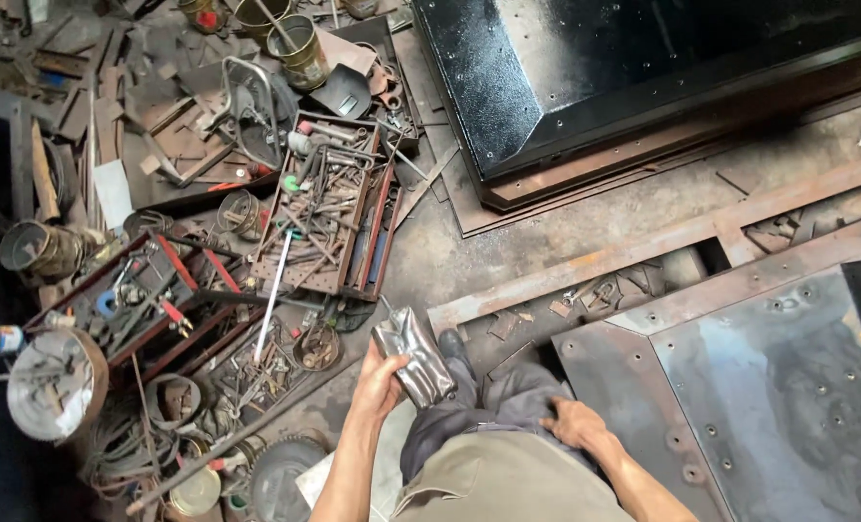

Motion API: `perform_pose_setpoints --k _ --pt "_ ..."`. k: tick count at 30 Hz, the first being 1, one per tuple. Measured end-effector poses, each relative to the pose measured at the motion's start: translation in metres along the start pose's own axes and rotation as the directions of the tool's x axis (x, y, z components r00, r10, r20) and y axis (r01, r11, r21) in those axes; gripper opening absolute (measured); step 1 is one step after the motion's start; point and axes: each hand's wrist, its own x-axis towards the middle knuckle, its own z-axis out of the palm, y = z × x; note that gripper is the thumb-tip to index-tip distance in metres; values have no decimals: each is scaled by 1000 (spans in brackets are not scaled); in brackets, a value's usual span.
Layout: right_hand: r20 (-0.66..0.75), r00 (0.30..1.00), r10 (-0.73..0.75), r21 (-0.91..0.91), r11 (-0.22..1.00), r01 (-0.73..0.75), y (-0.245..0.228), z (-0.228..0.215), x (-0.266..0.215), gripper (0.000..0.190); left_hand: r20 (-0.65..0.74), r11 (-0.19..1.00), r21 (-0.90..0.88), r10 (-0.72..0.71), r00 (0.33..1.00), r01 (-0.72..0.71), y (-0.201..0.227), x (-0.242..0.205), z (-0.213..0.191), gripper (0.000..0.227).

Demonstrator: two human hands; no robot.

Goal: The person walks through a cluttered workshop while holding a small, dark, rectangular metal object. They briefly touch a large black metal sheet and a blue metal surface before continuing to walk and place the object on a stack of wrapped materials.

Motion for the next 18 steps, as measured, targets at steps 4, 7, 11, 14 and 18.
perform_pose_setpoints --k 4,7,11,14,18 --pt "-195 980 -37 213 974 79 13 -17 16 52 -13 992 74 100 995 -98 34 48 23 67" --pt "-106 993 -51 318 945 82 14 -46 11 41 -14 993 56 108 994 -107 32 67 27 66" --pt "-71 971 -227 218 947 237 29 -72 53 31 -81 998 -5 66 995 -66 22 81 45 66" --pt "57 964 -259 249 939 238 11 -129 57 32 -217 996 -81 10 976 -28 6 87 65 69" --pt "207 935 -289 192 949 251 36 -175 110 33 -348 989 -144 -67 935 18 -18 97 94 68"
